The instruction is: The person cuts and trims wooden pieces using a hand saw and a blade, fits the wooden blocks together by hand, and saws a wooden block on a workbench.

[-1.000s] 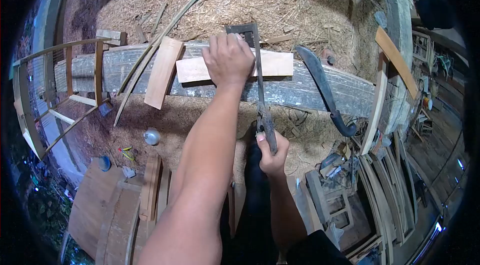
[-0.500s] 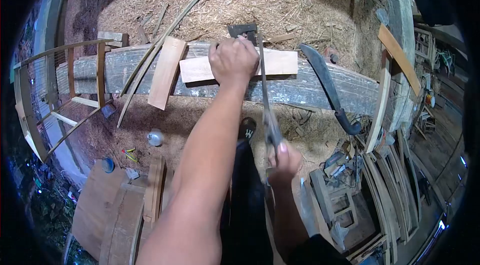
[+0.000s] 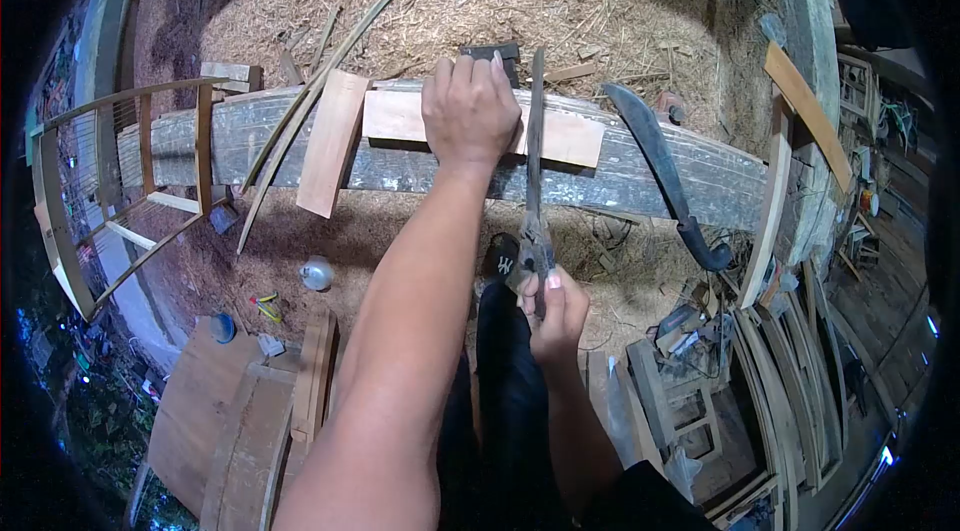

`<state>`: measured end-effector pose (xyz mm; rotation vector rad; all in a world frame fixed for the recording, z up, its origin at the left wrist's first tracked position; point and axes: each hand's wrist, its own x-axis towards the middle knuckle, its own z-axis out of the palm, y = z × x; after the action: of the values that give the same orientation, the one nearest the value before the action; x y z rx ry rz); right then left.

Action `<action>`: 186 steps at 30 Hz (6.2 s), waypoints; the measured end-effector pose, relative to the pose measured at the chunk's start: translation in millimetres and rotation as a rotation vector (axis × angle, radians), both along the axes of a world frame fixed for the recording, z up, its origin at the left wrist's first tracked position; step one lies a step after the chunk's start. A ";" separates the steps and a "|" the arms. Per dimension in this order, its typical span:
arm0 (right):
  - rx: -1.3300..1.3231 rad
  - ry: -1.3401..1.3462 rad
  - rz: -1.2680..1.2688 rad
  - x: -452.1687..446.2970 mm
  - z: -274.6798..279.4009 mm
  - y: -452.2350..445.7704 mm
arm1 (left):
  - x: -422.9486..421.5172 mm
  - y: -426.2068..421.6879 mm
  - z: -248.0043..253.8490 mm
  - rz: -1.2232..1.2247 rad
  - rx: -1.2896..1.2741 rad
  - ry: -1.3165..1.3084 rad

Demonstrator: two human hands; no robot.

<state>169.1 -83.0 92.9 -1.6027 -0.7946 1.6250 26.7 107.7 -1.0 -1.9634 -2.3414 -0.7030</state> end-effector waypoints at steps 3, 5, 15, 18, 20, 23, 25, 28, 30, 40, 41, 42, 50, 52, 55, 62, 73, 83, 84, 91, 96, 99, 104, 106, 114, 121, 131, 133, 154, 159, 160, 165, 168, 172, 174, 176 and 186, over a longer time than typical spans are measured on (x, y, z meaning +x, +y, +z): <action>-0.053 0.115 -0.145 -2.9 8.7 4.1 | 0.6 2.9 -1.1 -0.003 -0.023 -0.024; -0.049 -0.181 -0.004 2.4 29.9 15.2 | 1.0 0.7 -0.2 0.035 -0.037 -0.017; 0.083 -0.121 -0.240 -16.6 -1.2 0.2 | -2.8 -1.1 2.4 -0.010 -0.039 -0.145; 0.138 -0.030 -0.296 -13.4 -22.4 -0.6 | -21.9 -18.4 7.1 -0.285 -0.043 -0.245; 0.134 -0.060 -0.288 -13.3 -25.2 0.9 | -36.8 -35.0 21.0 -0.454 -0.023 -0.203; 0.187 -0.132 -0.214 -12.0 -36.4 -1.6 | -56.6 -43.8 19.7 -0.648 -0.107 -0.176; 0.241 -0.177 -0.167 -10.9 -43.4 -8.4 | -59.0 -40.3 16.6 -0.666 -0.161 -0.223; 0.251 -0.225 -0.141 -9.2 -46.6 -30.7 | -55.0 -43.2 19.4 -0.625 -0.140 -0.208; 0.212 -0.234 -0.100 -5.4 -45.8 -48.1 | -54.8 -43.0 18.2 -0.597 -0.131 -0.249; 0.182 -0.233 -0.129 -4.5 -45.7 -39.1 | -55.5 -39.3 17.5 -0.608 -0.115 -0.262; 0.181 -0.231 -0.128 -4.9 -45.4 -40.8 | -56.0 -39.6 19.0 -0.592 -0.174 -0.270; 0.193 -0.231 -0.136 -5.8 -45.1 -41.8 | -56.6 -39.3 19.2 -0.577 -0.231 -0.279; 0.153 -0.249 -0.127 -10.4 -41.7 -26.7 | -53.1 -40.4 20.1 -0.575 -0.177 -0.236; 0.212 -0.249 -0.141 -11.0 -46.4 -47.4 | -54.0 -41.0 22.4 -0.575 -0.182 -0.221; 0.217 -0.276 -0.178 -16.5 -36.4 -55.0 | -54.9 -40.0 22.2 -0.582 -0.185 -0.205; 0.188 -0.239 -0.174 -16.4 -43.7 -40.3 | -55.3 -40.3 18.0 -0.616 -0.128 -0.203; 0.192 -0.246 -0.174 -13.5 -41.8 -49.9 | -56.2 -40.1 22.7 -0.636 -0.193 -0.234; 0.271 -0.210 -0.199 -14.6 -59.2 -54.1 | -54.4 -37.2 21.2 -0.590 -0.150 -0.234; 0.245 -0.257 -0.180 -10.2 -51.8 -68.2 | -53.6 -37.4 20.1 -0.587 -0.145 -0.244; 0.268 -0.197 -0.202 -18.4 -74.4 -29.0 | -54.0 -35.2 17.9 -0.586 -0.113 -0.215; 0.224 -0.239 -0.164 -1.8 -63.9 -82.2 | -57.9 -34.7 19.5 -0.622 -0.117 -0.187; 0.239 -0.230 -0.168 -14.7 -61.7 -36.8 | -53.2 -32.0 16.6 -0.625 -0.107 -0.211; 0.231 -0.178 -0.205 -17.4 -62.9 -55.1 | -56.9 -36.3 18.6 -0.621 -0.148 -0.203; 0.309 -0.233 -0.197 -13.0 -62.5 -76.8 | -57.8 -33.7 20.3 -0.655 -0.128 -0.196; 0.174 -0.207 -0.226 -19.8 -57.6 -39.0 | -55.7 -30.7 18.6 -0.591 -0.127 -0.221; 0.193 -0.203 -0.143 -20.5 -55.5 -19.4 | -57.9 -25.6 12.7 -0.619 -0.093 -0.248; 0.163 -0.237 -0.043 -13.1 -59.2 -21.4 | -9.7 -15.1 -7.1 -0.076 0.136 -0.036; 0.162 -0.250 -0.100 -14.1 -51.3 -23.0 | -8.6 -15.5 -8.8 -0.064 0.113 -0.041; 0.204 -0.247 -0.098 -12.5 -59.0 -12.5 | -6.5 -7.8 -8.6 -0.001 0.157 -0.030; 0.217 -0.262 -0.067 8.0 -55.2 -58.6 | -10.5 -2.6 -7.3 -0.034 0.162 -0.040; 0.199 -0.261 -0.076 5.7 -55.0 -54.5 | -9.3 -4.4 -7.3 -0.029 0.156 -0.036; 0.236 -0.169 -0.119 -11.6 -71.7 -3.1 | -5.4 -2.1 -7.9 -0.007 0.145 -0.012; 0.211 -0.189 -0.095 -4.4 -66.2 -6.0 | -8.4 -4.7 -10.8 -0.084 0.100 -0.002; 0.195 -0.200 -0.094 -7.5 -62.4 6.2 | -13.1 1.6 -6.4 -0.116 0.062 0.021; 0.206 -0.214 -0.073 -6.9 -64.7 8.9 | -16.8 8.8 -1.7 -0.174 -0.160 0.025; 0.220 -0.217 -0.073 -7.2 -66.8 9.2 | -21.4 26.7 15.4 -0.139 -0.365 -0.046; 0.201 -0.170 -0.129 -11.0 -47.5 3.5 | -14.4 32.0 11.6 0.049 -0.447 -0.080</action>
<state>158.1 -79.5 45.4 -1.6264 -0.8924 1.2890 12.3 139.7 10.5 -2.0473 -2.7797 -0.2730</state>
